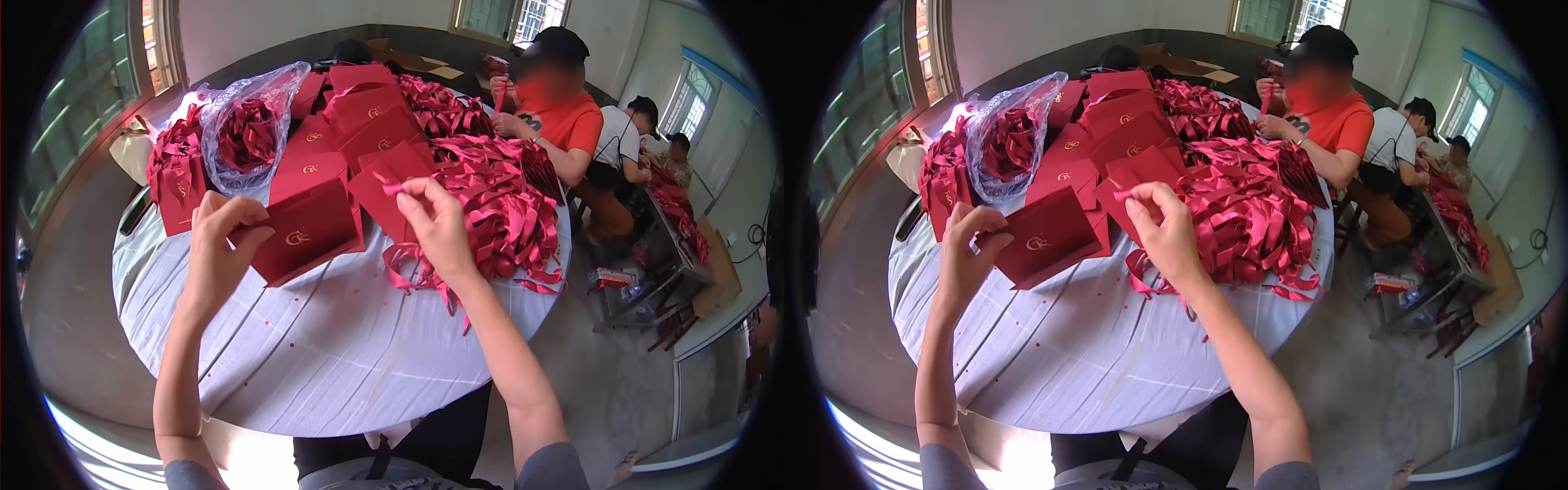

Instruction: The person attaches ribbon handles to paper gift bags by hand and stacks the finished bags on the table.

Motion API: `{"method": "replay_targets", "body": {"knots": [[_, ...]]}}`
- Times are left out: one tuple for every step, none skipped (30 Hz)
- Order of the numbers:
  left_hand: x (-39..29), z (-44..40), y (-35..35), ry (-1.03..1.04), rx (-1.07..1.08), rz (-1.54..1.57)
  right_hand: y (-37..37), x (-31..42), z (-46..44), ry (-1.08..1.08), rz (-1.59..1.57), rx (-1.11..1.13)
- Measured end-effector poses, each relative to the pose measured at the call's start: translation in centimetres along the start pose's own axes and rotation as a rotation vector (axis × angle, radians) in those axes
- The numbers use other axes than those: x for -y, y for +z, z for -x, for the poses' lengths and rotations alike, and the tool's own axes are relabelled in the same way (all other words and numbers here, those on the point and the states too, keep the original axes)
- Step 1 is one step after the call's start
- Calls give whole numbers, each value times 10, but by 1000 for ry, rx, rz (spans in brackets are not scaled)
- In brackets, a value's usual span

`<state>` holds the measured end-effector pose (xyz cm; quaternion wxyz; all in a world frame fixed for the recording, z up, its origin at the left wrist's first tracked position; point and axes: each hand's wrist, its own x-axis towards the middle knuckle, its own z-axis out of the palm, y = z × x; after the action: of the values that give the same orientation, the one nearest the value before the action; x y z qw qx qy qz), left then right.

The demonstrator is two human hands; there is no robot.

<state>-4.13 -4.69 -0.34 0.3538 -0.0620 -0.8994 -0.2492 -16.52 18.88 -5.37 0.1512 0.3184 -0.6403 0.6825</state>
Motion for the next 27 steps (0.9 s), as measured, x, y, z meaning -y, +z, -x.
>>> {"method": "replay_targets", "body": {"knots": [[-6, 5, -2, -2, 10, -38, 0, 8, -2, 57, -19, 3], [-12, 9, -3, 76, 31, -94, 2, 11, -6, 47, -62, 33], [-13, 13, -2, 89, 55, -107, 4, 14, -10, 39, -105, 62], [-15, 16, -1, 103, 78, -119, 7, 19, -13, 19, -111, 77], [-18, 16, -2, 141, 99, -186, 9, 24, -18, 9, -130, 92], [-17, 17, -1, 142, 101, -178, 9, 29, -23, -1, -148, 108], [-14, 17, 1, 187, 94, -194, 9, 35, -27, -6, -128, 137], [-12, 18, 2, 232, 86, -212, 11, 44, -29, 14, -198, 171], [-9, 17, 1, 229, 103, -199, 15, 52, -32, 32, -268, 203], [-8, 17, 1, 214, 122, -174, 16, 56, -37, 4, -251, 221], [-7, 17, 1, 203, 144, -145, 18, 62, -42, -9, -329, 219], [-8, 16, -2, 257, 145, -165, 19, 71, -46, -29, -403, 213], [-10, 15, -4, 249, 141, -161, 19, 83, -50, -68, -446, 196], [-11, 15, -5, 238, 135, -150, 18, 96, -52, -114, -404, 167], [-14, 15, -5, 192, 92, -95, 18, 104, -53, -146, -446, 177], [-19, 14, -7, 186, 79, -89, 20, 114, -47, -135, -431, 166], [-24, 14, -10, 179, 67, -89, 18, 122, -39, -50, -397, 176], [-25, 16, -10, 121, 100, -41, 16, 121, -33, -56, -307, 229], [-29, 18, -9, 67, 144, 42, 18, 121, -23, -72, -158, 211], [-34, 20, -7, 8, 188, 122, 20, 113, -14, -148, -80, 181], [-35, 20, -4, -27, 228, 175, 19, 107, -4, -77, -23, 205], [-37, 19, -2, -29, 225, 181, 19, 98, 5, -120, 78, 202], [-38, 17, -1, 21, 232, 152, 18, 94, 16, 47, 74, 218], [-37, 15, 0, 66, 240, 121, 17, 88, 25, 112, 46, 224], [-34, 12, 2, 104, 242, 144, 17, 81, 31, 85, 51, 202], [-33, 7, 2, 83, 284, 188, 17, 74, 34, 8, 105, 164], [-32, 1, 0, 52, 325, 225, 16, 70, 36, 26, 84, 139]]}}
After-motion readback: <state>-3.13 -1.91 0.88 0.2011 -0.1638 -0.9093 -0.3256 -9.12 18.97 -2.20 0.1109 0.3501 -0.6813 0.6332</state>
